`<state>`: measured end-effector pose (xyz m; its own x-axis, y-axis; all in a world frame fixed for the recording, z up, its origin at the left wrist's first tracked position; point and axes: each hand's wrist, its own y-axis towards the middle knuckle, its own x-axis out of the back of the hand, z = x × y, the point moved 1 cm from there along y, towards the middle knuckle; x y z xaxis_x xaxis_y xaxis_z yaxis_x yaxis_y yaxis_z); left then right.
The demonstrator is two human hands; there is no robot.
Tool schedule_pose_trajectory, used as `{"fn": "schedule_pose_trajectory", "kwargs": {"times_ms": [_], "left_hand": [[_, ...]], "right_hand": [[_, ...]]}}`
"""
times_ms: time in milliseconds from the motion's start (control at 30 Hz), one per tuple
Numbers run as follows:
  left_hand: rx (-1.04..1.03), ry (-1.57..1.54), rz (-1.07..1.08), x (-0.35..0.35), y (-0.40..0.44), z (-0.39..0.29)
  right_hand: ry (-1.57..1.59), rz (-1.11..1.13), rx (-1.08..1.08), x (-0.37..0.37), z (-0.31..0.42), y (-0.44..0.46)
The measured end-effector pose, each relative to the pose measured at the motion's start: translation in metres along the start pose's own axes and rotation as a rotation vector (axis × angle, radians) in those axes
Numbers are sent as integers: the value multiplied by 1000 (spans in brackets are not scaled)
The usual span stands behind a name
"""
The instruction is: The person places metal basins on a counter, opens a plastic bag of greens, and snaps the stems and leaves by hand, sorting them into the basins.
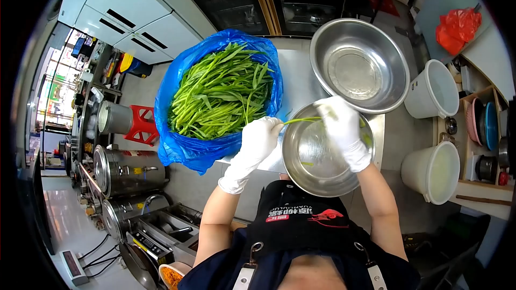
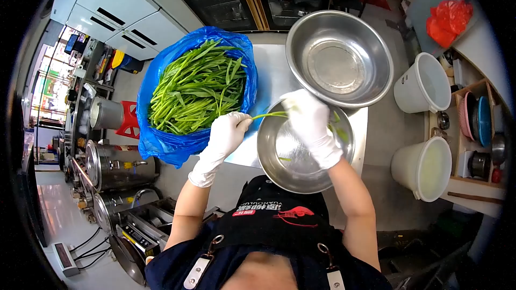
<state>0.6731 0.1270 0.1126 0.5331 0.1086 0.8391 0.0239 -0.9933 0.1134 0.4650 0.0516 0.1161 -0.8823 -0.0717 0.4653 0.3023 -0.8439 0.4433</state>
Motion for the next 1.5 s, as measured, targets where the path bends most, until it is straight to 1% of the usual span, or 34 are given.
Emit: {"fn": "schedule_pose_trajectory", "kwargs": {"times_ms": [33,100,133,167,233,267,300,367,400,500,533,567,633,667,700,733,767,833,867,900,967,1000,1033,1100,1167,1233,1300,1333,1433,1500], "left_hand": [[80,-92,47,-3,1,-3],[236,-265,129,-6,3,-8],[311,-400,198,-4,3,-11],[302,-465,200,-11,-1,-6],[405,-669,190,-10,-7,-14],[453,-614,219,-8,-11,-18],[418,-653,126,-21,-17,-15],[374,-719,36,-39,-23,-14],[365,-790,-13,-53,-26,-10],[219,-466,19,-52,-33,-26],[89,-242,2,-41,-36,-39],[39,-188,-5,-45,-39,-33],[-65,-83,-18,-54,-43,-21],[10,-95,163,-47,-50,-13],[128,-184,276,-41,-57,1],[246,-272,389,-40,-65,19],[365,-358,503,-37,-74,34],[776,-737,423,-22,-90,54],[812,-863,267,-15,-95,56],[844,-987,104,-8,-97,56],[892,-1224,-17,-3,-92,61],[876,-1239,-89,-4,-88,60],[857,-1253,-159,-7,-84,56],[826,-1112,-214,-9,-79,49],[774,-978,-229,-6,-74,39],[718,-852,-213,0,-79,23],[688,-865,-192,3,-83,12],[669,-871,-167,4,-83,8],[654,-904,-91,10,-81,-3],[626,-915,-46,7,-83,0]], "right_hand": [[-134,103,232,-4,16,0],[-367,312,344,-25,28,-11],[-397,359,382,-32,26,-14],[-408,359,400,-32,25,-17],[-425,370,440,-30,26,-18],[-439,365,422,-32,22,-22],[-373,337,384,-32,20,-24],[-253,276,302,-30,15,-27],[-151,269,175,-30,9,-29],[110,180,-141,-28,-30,-30],[149,135,-197,-22,-35,-28],[196,132,-252,-15,-41,-25],[222,115,-271,1,-50,-19],[235,110,-291,8,-52,-17],[249,103,-312,14,-55,-15],[129,109,-224,18,-63,-15],[183,113,-246,19,-63,-15],[293,117,-291,20,-62,-17],[402,129,-333,16,-60,-18],[408,161,-441,12,-56,-19],[452,249,-504,-3,-39,-18],[378,252,-254,-15,-33,-17],[254,252,-57,-26,-23,-14],[138,367,73,-38,0,-10],[73,341,240,-50,14,-10],[-26,363,465,-58,23,-11],[-173,410,620,-61,35,-11],[-236,464,674,-66,35,-13],[-271,470,733,-77,26,-24],[-243,466,722,-74,22,-28]]}}
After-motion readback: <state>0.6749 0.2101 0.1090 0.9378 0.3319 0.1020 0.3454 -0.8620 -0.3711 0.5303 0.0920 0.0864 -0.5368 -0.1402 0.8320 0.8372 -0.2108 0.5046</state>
